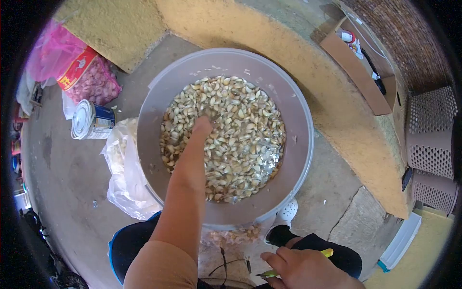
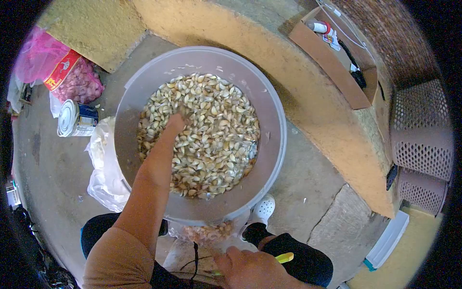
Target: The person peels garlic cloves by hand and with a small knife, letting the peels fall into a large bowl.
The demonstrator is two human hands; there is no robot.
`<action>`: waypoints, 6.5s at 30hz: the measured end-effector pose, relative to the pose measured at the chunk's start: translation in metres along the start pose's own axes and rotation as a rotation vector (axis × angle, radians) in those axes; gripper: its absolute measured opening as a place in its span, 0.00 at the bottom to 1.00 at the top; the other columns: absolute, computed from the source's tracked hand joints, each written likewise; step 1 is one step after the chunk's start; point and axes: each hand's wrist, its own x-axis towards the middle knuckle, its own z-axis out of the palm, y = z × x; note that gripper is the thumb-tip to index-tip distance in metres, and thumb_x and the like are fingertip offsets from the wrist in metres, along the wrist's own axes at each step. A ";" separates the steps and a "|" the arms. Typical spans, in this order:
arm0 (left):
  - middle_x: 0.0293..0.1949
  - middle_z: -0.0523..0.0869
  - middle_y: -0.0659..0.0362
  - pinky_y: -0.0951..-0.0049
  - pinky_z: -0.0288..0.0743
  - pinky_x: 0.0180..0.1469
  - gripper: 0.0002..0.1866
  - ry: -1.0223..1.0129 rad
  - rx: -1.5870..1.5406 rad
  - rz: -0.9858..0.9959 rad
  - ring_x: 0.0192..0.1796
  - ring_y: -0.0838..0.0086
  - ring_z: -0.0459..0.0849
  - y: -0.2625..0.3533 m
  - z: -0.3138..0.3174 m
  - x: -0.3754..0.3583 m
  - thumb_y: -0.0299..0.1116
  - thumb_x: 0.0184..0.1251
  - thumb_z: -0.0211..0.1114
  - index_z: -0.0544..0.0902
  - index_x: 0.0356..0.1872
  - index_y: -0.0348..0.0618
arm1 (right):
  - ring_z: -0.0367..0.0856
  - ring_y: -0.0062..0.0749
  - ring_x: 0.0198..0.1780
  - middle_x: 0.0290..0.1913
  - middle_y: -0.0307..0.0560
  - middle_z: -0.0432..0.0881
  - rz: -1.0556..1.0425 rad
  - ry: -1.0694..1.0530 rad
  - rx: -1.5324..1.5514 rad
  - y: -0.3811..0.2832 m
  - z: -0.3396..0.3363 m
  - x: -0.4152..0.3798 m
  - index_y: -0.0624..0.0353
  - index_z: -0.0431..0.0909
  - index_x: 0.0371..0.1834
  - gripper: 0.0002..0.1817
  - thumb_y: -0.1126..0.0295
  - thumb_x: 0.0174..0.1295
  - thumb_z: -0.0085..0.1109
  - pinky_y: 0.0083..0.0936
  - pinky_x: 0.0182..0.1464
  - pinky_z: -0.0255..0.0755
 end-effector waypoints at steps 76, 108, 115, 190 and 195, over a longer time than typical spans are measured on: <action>0.24 0.75 0.58 0.73 0.65 0.25 0.09 0.370 -1.548 0.030 0.24 0.72 0.72 -0.180 -0.173 -0.364 0.36 0.51 0.55 0.72 0.30 0.41 | 0.67 0.20 0.19 0.27 0.42 0.73 0.019 0.423 1.169 -0.009 0.026 0.027 0.58 0.67 0.34 0.06 0.69 0.57 0.50 0.19 0.20 0.64; 0.35 0.80 0.52 0.70 0.72 0.39 0.10 0.581 -0.582 0.993 0.38 0.63 0.79 0.137 -0.153 -0.448 0.24 0.51 0.61 0.77 0.37 0.38 | 0.67 0.14 0.17 0.23 0.37 0.76 -0.214 0.981 0.988 -0.024 0.026 -0.026 0.65 0.72 0.45 0.15 0.69 0.56 0.55 0.12 0.18 0.63; 0.34 0.76 0.53 0.68 0.72 0.38 0.09 0.620 -0.484 1.036 0.37 0.59 0.78 0.132 -0.150 -0.439 0.26 0.55 0.58 0.75 0.37 0.40 | 0.68 0.16 0.17 0.23 0.39 0.75 -0.283 0.859 1.168 -0.026 0.029 -0.017 0.64 0.73 0.39 0.10 0.70 0.57 0.54 0.13 0.20 0.62; 0.22 0.73 0.65 0.88 0.52 0.13 0.15 -0.324 -1.225 0.542 0.14 0.89 0.61 0.110 -0.161 -0.427 0.33 0.58 0.59 0.73 0.44 0.36 | 0.62 0.15 0.18 0.23 0.34 0.68 -0.007 0.726 1.155 -0.024 0.034 -0.010 0.57 0.69 0.33 0.11 0.60 0.60 0.49 0.15 0.20 0.59; 0.23 0.73 0.65 0.89 0.52 0.12 0.15 -0.490 -1.245 0.576 0.14 0.90 0.61 0.104 -0.169 -0.427 0.32 0.59 0.59 0.72 0.44 0.34 | 0.67 0.18 0.22 0.23 0.36 0.69 -0.225 0.829 0.648 -0.015 0.035 -0.019 0.61 0.68 0.35 0.11 0.64 0.60 0.50 0.17 0.26 0.63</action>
